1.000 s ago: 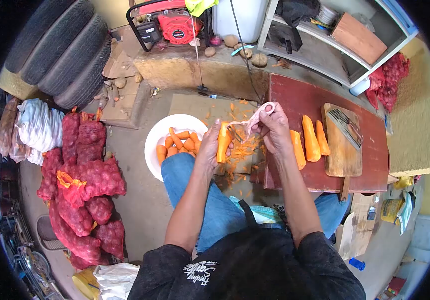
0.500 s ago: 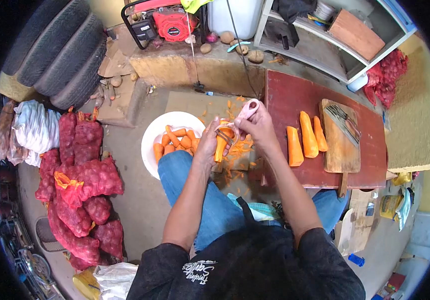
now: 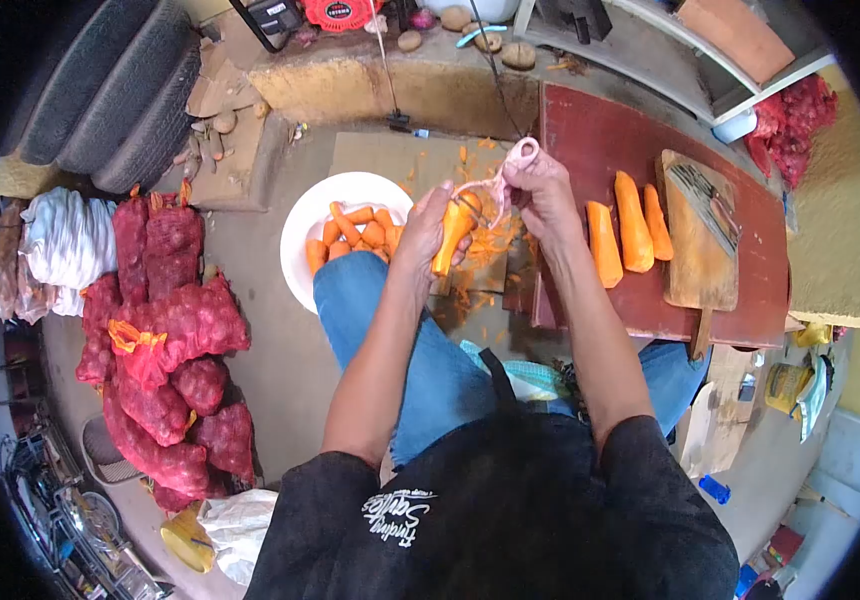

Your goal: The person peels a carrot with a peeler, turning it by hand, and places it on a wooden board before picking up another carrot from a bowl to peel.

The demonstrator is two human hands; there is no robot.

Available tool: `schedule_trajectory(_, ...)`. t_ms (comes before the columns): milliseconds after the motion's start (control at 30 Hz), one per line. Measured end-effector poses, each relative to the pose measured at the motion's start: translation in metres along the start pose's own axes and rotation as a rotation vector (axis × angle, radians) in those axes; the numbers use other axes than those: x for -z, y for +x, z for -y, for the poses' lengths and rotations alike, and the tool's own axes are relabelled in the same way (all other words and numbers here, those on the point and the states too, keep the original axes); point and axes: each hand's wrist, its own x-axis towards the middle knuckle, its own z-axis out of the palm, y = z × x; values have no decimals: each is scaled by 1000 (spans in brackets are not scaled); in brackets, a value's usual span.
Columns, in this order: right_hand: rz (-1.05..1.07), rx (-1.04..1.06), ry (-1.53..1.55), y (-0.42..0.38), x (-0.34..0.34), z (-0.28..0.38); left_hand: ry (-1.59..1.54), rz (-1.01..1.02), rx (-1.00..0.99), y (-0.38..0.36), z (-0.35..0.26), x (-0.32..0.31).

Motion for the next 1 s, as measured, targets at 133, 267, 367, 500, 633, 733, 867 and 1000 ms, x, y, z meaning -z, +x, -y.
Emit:
schedule_trajectory(133, -37, -58, 129, 5, 7, -19, 10, -10, -1, -3, -1, 1)
schedule_trajectory(267, -33, 9, 101, 5, 2, -15, 23, -31, -35, -1, -1, -1)
schedule_trajectory(367, 94, 135, -127, -5, -13, 7, 62, -53, -45, 0, -1, 1)
schedule_trajectory(500, 225, 204, -312, -23, -39, 24, 63, -84, -3, -4, 2, 3)
schedule_trajectory(633, 168, 240, -329, -14, -22, 10, 39, -82, 45, 4, 3, 9)
schedule_trajectory(733, 93, 304, -200, 10, 13, 10, -4, -61, 98, 4, 5, 10)
schedule_trajectory(867, 96, 269, -220, -4, -4, 26, -47, -62, 103, 4, 1, 4)
schedule_trajectory(1000, 129, 227, -136, 6, 4, 8, -139, -14, 138, 7, 0, 7)
